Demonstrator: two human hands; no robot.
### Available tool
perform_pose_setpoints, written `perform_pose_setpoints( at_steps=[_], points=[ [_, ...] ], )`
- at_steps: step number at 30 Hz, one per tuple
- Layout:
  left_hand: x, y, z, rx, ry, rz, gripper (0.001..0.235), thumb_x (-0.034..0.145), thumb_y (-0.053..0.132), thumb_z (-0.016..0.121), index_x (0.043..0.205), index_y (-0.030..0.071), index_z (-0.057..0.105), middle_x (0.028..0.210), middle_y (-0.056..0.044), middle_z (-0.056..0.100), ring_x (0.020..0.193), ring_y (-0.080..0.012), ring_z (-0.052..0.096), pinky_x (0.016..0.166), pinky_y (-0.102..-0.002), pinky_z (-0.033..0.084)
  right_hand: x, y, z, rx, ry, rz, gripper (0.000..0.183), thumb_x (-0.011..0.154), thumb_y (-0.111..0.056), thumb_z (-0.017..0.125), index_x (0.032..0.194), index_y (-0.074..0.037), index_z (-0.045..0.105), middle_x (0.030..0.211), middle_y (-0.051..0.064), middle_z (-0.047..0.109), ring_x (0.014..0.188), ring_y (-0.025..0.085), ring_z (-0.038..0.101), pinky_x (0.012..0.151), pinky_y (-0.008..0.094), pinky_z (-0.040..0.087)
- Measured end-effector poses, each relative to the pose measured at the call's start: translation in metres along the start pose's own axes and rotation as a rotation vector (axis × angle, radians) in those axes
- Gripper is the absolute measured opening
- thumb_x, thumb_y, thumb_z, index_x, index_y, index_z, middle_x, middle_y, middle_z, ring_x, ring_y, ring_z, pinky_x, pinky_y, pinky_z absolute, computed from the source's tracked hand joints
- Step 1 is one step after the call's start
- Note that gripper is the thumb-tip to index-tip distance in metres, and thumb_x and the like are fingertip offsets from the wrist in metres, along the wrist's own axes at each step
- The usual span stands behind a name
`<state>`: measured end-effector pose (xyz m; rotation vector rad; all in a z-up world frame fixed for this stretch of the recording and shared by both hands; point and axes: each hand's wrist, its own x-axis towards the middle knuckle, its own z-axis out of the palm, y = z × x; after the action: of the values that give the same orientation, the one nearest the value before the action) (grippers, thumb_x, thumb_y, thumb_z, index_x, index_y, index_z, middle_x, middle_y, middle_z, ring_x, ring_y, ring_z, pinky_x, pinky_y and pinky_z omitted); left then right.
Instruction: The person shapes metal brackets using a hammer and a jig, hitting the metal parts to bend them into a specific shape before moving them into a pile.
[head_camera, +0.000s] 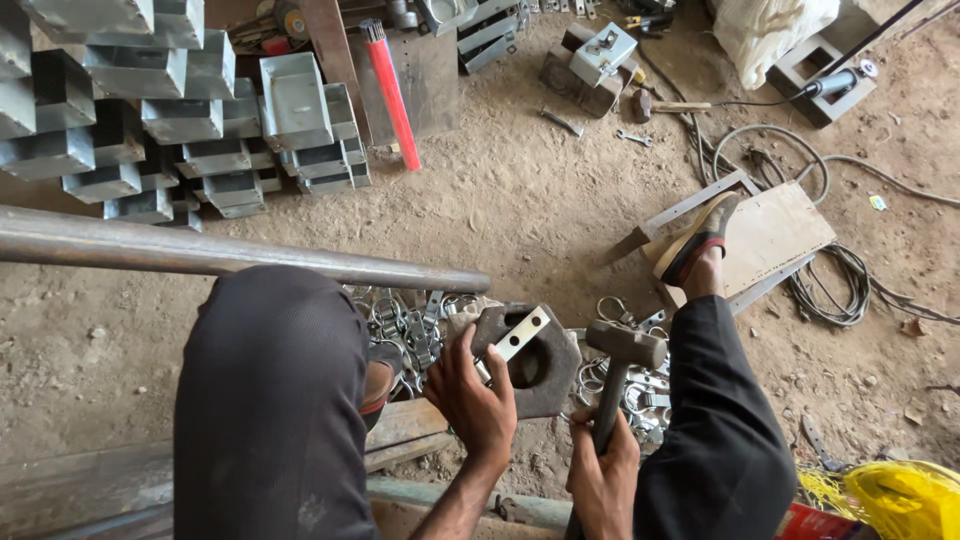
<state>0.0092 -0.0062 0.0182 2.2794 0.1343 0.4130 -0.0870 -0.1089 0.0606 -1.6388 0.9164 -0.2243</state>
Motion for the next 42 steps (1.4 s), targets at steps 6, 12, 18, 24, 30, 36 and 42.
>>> perform_pose_setpoints(
  at_steps=[6, 12, 18, 24, 30, 36, 42],
  points=[
    [-0.005, -0.005, 0.006, 0.009, -0.02, -0.055, 0.041, 0.099, 0.031, 0.057, 0.136, 0.016, 0.061, 0.131, -0.005, 0.066, 0.113, -0.0277, 0.056, 0.103, -0.046, 0.034, -0.003, 0.0, 0.002, 0.042, -0.061, -0.013, 0.006, 0.09, 0.001, 0.057, 0.094, -0.001, 0.061, 0.061, 0.003, 0.051, 0.035, 0.009, 0.045, 0.03, 0.027, 0.038],
    [-0.008, -0.018, 0.02, 0.0, 0.026, -0.019, 0.042, 0.1, 0.036, 0.056, 0.138, 0.017, 0.058, 0.134, -0.004, 0.065, 0.115, -0.0241, 0.057, 0.107, -0.046, 0.032, -0.011, 0.003, -0.001, 0.017, -0.093, 0.007, 0.007, 0.089, 0.001, 0.059, 0.095, 0.0, 0.06, 0.064, 0.005, 0.054, 0.036, 0.009, 0.045, 0.029, 0.027, 0.038],
    [-0.01, -0.019, 0.02, 0.03, -0.028, -0.064, 0.042, 0.099, 0.037, 0.057, 0.137, 0.018, 0.059, 0.13, -0.004, 0.066, 0.113, -0.0255, 0.057, 0.102, -0.045, 0.035, -0.012, 0.009, -0.003, -0.041, -0.089, -0.007, 0.006, 0.09, -0.001, 0.06, 0.096, -0.001, 0.062, 0.065, 0.004, 0.055, 0.039, 0.009, 0.047, 0.032, 0.027, 0.039],
    [-0.005, -0.012, 0.014, 0.016, 0.014, -0.034, 0.042, 0.098, 0.036, 0.057, 0.135, 0.016, 0.06, 0.129, -0.006, 0.066, 0.11, -0.0268, 0.057, 0.096, -0.045, 0.035, -0.013, 0.018, -0.007, -0.098, -0.101, -0.18, 0.005, 0.09, -0.001, 0.063, 0.095, 0.0, 0.065, 0.068, 0.003, 0.058, 0.047, 0.006, 0.05, 0.04, 0.024, 0.041],
    [-0.005, -0.01, 0.013, 0.057, 0.031, -0.012, 0.041, 0.1, 0.036, 0.055, 0.135, 0.016, 0.06, 0.129, -0.005, 0.066, 0.112, -0.0267, 0.057, 0.096, -0.044, 0.036, -0.014, 0.023, -0.014, -0.084, -0.12, -0.069, 0.008, 0.088, -0.001, 0.061, 0.096, -0.001, 0.064, 0.063, 0.002, 0.055, 0.043, 0.009, 0.048, 0.038, 0.027, 0.039],
    [-0.005, -0.013, 0.015, 0.098, 0.009, -0.043, 0.04, 0.098, 0.037, 0.056, 0.133, 0.018, 0.062, 0.127, -0.005, 0.067, 0.109, -0.0264, 0.058, 0.095, -0.044, 0.037, -0.024, 0.026, -0.018, -0.129, -0.17, -0.14, 0.01, 0.089, -0.002, 0.062, 0.098, -0.002, 0.066, 0.062, 0.0, 0.053, 0.046, 0.007, 0.047, 0.04, 0.026, 0.036],
    [-0.008, -0.019, 0.026, 0.12, 0.021, -0.04, 0.039, 0.1, 0.04, 0.055, 0.132, 0.019, 0.062, 0.128, -0.005, 0.067, 0.109, -0.0262, 0.059, 0.096, -0.045, 0.038, -0.019, 0.033, -0.02, -0.091, -0.178, -0.165, 0.008, 0.089, -0.001, 0.061, 0.096, -0.002, 0.065, 0.064, -0.002, 0.053, 0.045, 0.007, 0.045, 0.04, 0.027, 0.034]
  ],
)
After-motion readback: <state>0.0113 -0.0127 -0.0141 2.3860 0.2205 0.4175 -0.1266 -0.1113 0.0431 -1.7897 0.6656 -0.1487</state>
